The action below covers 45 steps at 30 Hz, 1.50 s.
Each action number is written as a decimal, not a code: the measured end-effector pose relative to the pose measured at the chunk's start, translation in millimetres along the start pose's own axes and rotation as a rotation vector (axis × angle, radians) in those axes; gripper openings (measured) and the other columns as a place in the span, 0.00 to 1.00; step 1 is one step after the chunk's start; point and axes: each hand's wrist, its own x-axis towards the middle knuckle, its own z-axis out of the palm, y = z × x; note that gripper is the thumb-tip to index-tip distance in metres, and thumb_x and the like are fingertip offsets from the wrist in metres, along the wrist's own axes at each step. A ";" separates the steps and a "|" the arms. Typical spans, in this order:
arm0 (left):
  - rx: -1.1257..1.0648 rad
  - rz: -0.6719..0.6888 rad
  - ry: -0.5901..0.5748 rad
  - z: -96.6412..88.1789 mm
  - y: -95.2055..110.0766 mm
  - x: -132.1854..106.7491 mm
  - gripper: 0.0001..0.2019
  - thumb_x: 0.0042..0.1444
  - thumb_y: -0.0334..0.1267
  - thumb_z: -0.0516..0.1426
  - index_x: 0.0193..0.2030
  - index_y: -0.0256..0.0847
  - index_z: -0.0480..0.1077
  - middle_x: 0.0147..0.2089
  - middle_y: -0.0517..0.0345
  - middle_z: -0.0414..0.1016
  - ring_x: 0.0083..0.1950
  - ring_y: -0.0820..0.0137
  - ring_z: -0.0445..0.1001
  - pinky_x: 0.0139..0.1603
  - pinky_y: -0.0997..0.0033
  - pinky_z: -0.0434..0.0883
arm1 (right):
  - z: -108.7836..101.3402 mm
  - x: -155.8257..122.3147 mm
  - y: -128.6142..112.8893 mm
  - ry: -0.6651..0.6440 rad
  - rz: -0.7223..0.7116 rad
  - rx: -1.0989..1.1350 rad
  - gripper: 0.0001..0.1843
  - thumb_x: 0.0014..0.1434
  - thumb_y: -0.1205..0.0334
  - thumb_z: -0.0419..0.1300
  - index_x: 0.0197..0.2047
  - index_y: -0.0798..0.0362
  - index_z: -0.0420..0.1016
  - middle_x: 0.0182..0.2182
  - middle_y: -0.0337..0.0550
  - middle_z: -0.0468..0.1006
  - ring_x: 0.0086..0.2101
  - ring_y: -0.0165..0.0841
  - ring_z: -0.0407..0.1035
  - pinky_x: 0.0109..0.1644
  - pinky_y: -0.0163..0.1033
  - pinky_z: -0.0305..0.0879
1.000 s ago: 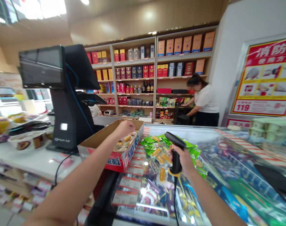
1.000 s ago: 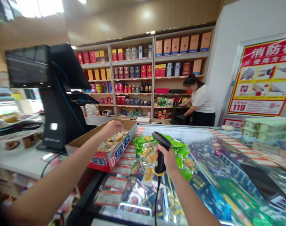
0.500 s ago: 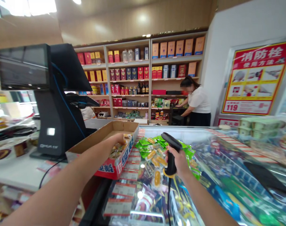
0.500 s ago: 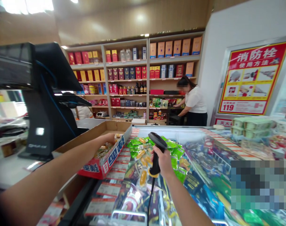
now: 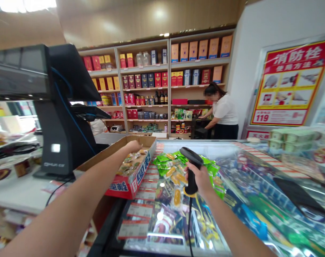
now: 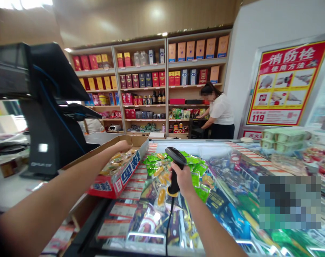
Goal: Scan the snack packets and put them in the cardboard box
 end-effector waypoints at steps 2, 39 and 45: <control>-0.103 -0.023 0.011 -24.3 4.6 -4.3 0.16 0.54 0.43 0.53 0.36 0.31 0.75 0.26 0.45 0.76 0.32 0.60 0.77 0.36 0.64 0.74 | 0.3 -0.6 0.9 -0.013 0.002 -0.009 0.18 0.46 0.50 0.68 0.21 0.55 0.72 0.13 0.39 0.71 0.14 0.30 0.64 0.18 0.34 0.61; -1.631 0.302 0.098 130.0 80.8 -114.7 0.29 0.30 0.41 0.72 0.44 0.36 0.76 0.40 0.50 0.80 0.44 0.61 0.76 0.44 0.68 0.70 | 9.1 -17.0 1.7 -0.359 0.111 -0.288 0.14 0.47 0.54 0.64 0.20 0.55 0.72 0.15 0.40 0.73 0.12 0.28 0.64 0.16 0.33 0.60; -1.639 0.286 0.100 129.6 81.1 -115.3 0.30 0.30 0.43 0.73 0.44 0.36 0.76 0.40 0.50 0.80 0.41 0.63 0.77 0.42 0.69 0.70 | 8.3 -15.6 4.9 -0.363 0.111 -0.281 0.14 0.47 0.54 0.63 0.20 0.56 0.73 0.15 0.40 0.74 0.12 0.28 0.63 0.17 0.32 0.61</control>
